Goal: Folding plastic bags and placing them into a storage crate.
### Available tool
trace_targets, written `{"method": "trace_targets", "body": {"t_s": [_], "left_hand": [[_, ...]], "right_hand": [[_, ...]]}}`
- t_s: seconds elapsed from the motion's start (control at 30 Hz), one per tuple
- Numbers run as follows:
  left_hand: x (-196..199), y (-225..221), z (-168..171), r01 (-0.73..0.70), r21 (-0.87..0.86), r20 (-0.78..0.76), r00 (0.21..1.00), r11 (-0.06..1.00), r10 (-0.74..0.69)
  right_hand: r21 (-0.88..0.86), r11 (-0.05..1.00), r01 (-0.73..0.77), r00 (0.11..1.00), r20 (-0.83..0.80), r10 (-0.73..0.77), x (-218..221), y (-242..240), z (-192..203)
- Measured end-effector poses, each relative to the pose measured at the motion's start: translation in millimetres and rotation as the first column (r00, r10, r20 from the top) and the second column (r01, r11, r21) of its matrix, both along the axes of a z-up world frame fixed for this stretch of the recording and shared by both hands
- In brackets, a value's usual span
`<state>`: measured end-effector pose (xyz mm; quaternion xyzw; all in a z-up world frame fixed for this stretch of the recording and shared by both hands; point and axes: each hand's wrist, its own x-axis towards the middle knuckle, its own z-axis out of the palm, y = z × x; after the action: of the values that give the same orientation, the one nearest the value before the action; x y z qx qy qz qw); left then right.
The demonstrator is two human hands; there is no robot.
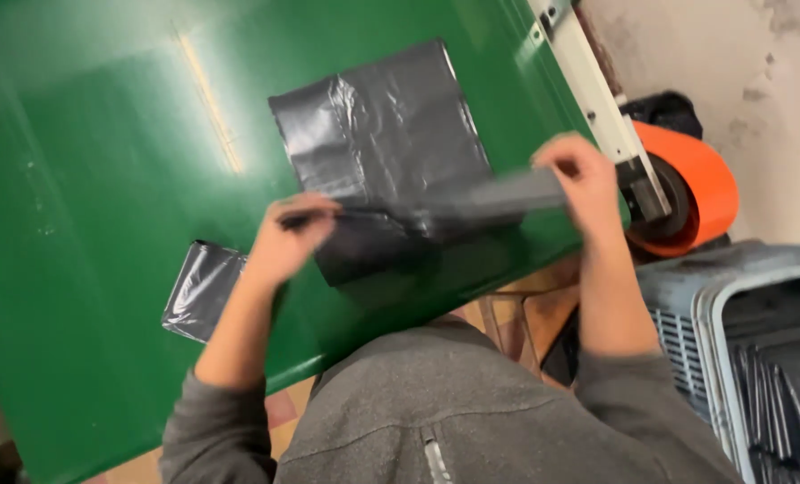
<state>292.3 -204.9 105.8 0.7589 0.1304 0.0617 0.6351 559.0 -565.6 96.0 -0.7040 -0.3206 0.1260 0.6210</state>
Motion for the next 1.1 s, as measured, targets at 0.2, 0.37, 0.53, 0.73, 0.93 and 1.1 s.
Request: {"method": "trace_targets", "body": {"t_s": [0.2,0.37,0.53,0.73,0.93,1.1], "left_hand": [[104.9,92.6,-85.0,-0.412,0.042,-0.125,0.902,0.91,0.414],[125.5,105.7,-115.6,-0.418,0.336,-0.116,0.871,0.844,0.478],[121.3,92.0,-100.5,-0.499,0.367,-0.09,0.821,0.785,0.564],[103.7,58.2,-68.1,-0.624,0.532,0.262,0.764,0.572,0.589],[73.5,-0.5,-102.3,-0.357,-0.571,-0.213,0.934,0.739,0.287],[44.6,7.4,-87.5,-0.401,-0.797,-0.255,0.901,0.451,0.351]], "right_hand": [[-0.163,0.986,-0.026,0.972,-0.237,-0.014,123.0,146.8,-75.2],[-0.504,0.863,0.035,0.998,-0.021,-0.053,153.6,187.6,-100.9],[-0.468,0.878,0.102,0.764,0.602,0.232,141.7,231.8,-58.8],[-0.744,0.664,0.074,0.645,0.543,0.537,148.1,271.8,-62.9],[-0.57,0.821,0.047,0.664,0.632,0.4,109.5,243.1,-50.3],[-0.354,0.935,0.012,0.727,0.645,0.235,8.9,155.3,15.1]]}}
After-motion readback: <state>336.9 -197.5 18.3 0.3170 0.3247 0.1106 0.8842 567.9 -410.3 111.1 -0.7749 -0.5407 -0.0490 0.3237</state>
